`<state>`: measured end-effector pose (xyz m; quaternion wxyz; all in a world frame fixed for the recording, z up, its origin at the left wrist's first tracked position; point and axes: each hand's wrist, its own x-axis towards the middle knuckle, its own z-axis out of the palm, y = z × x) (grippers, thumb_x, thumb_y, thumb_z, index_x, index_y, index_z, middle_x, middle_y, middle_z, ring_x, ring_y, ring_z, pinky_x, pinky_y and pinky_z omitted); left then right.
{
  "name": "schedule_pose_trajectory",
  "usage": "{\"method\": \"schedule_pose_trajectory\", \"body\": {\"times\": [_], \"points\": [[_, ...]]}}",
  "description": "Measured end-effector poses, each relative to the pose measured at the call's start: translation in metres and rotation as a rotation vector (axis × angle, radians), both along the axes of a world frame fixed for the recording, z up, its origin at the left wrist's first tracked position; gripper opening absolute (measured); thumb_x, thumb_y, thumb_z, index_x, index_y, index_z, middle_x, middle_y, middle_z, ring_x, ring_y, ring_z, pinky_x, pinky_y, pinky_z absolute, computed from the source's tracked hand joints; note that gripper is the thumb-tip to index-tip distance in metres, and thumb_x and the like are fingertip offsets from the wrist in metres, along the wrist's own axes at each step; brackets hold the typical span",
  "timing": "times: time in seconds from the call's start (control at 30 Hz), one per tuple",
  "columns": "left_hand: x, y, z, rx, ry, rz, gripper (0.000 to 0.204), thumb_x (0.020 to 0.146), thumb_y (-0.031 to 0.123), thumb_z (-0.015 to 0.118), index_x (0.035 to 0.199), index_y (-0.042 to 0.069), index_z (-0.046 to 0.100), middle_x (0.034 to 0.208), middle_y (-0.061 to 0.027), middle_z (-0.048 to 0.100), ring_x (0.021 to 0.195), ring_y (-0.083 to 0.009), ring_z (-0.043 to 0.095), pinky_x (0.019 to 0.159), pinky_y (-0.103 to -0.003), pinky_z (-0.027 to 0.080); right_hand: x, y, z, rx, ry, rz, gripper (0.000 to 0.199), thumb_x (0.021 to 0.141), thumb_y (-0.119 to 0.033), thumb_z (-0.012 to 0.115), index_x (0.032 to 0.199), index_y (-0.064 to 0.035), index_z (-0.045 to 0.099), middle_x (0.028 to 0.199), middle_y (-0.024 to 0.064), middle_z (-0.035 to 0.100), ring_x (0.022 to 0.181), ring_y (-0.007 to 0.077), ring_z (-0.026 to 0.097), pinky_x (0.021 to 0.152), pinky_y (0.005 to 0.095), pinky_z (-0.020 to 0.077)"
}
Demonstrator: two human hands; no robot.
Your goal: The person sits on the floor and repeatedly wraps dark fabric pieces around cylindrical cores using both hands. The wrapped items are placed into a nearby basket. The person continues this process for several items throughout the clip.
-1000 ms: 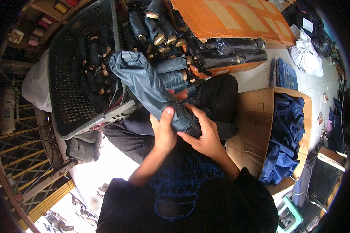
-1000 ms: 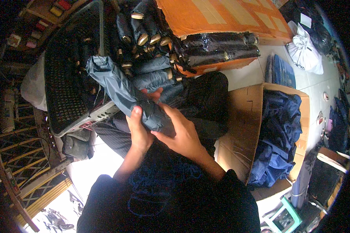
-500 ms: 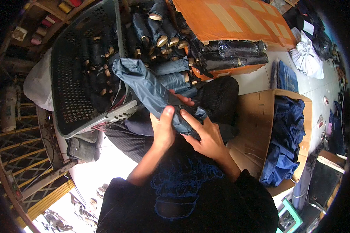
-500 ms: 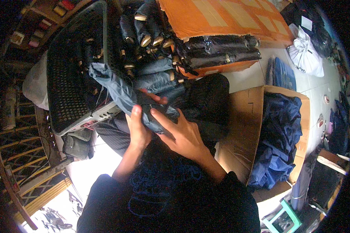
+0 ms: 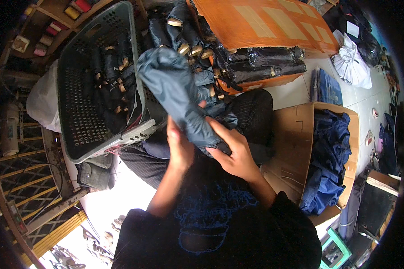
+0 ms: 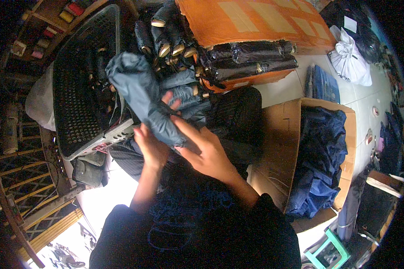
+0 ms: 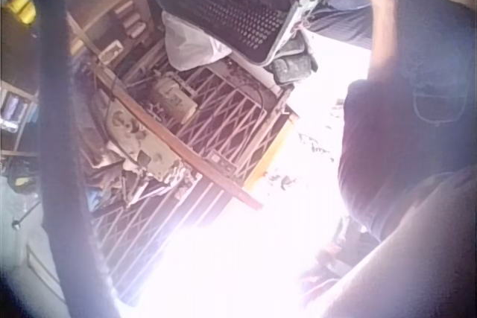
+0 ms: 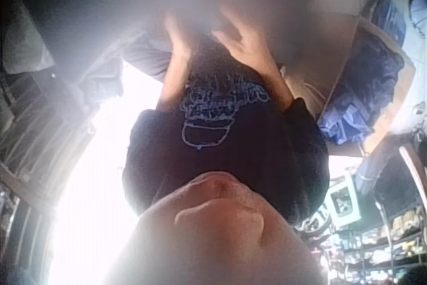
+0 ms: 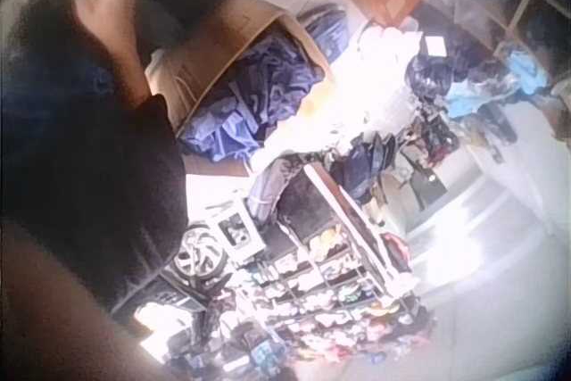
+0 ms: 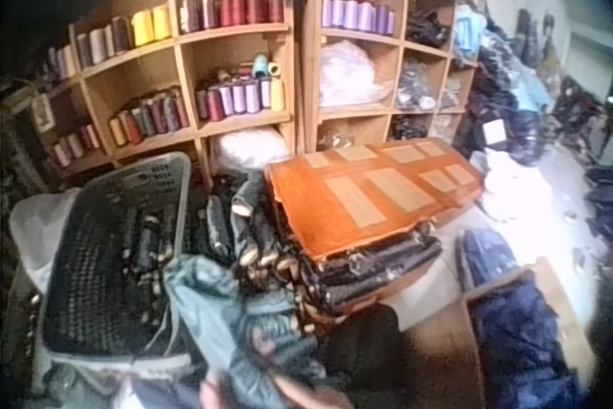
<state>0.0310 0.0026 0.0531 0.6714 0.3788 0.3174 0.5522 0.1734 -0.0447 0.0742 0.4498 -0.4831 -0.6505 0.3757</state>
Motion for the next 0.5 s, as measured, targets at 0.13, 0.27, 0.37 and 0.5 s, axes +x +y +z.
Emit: {"method": "schedule_pose_trajectory", "body": {"times": [0.13, 0.27, 0.37, 0.5], "points": [[0.002, 0.014, 0.02, -0.125, -0.134, 0.028, 0.066, 0.084, 0.035, 0.067, 0.13, -0.003, 0.037, 0.102, -0.0228, 0.062, 0.084, -0.0298, 0.066, 0.074, -0.038, 0.055, -0.01, -0.002, 0.005, 0.013, -0.21, -0.004, 0.069, 0.076, -0.009, 0.069, 0.14, -0.0193, 0.044, 0.118, 0.0278, 0.054, 0.094, 0.043, 0.062, 0.072, 0.0437, 0.0535], [0.017, -0.001, 0.021, -0.135, -0.033, 0.166, 0.046, 0.087, 0.025, 0.065, 0.117, -0.006, 0.047, 0.095, -0.0191, 0.063, 0.082, -0.0272, 0.065, 0.076, -0.037, 0.054, -0.011, 0.0, 0.007, -0.041, -0.127, -0.014, 0.064, 0.077, -0.004, 0.067, 0.136, -0.0063, 0.043, 0.119, 0.0256, 0.055, 0.105, 0.041, 0.058, 0.088, 0.0418, 0.0468], [0.019, -0.007, 0.021, -0.158, -0.035, 0.143, 0.041, 0.088, 0.021, 0.064, 0.115, -0.005, 0.049, 0.096, -0.0179, 0.064, 0.09, -0.0266, 0.065, 0.08, -0.036, 0.052, -0.013, -0.001, 0.001, -0.011, -0.029, -0.053, 0.064, 0.077, -0.006, 0.068, 0.134, -0.0022, 0.041, 0.122, 0.0239, 0.054, 0.112, 0.0396, 0.055, 0.096, 0.0425, 0.0431], [0.012, 0.005, 0.022, -0.068, -0.104, 0.032, 0.043, 0.087, 0.019, 0.065, 0.118, -0.005, 0.048, 0.098, -0.018, 0.064, 0.094, -0.0284, 0.065, 0.082, -0.038, 0.052, -0.019, -0.001, 0.004, 0.079, 0.053, -0.208, 0.06, 0.076, -0.007, 0.072, 0.129, -0.0001, 0.043, 0.121, 0.0228, 0.054, 0.114, 0.0359, 0.055, 0.096, 0.0416, 0.043]]}}
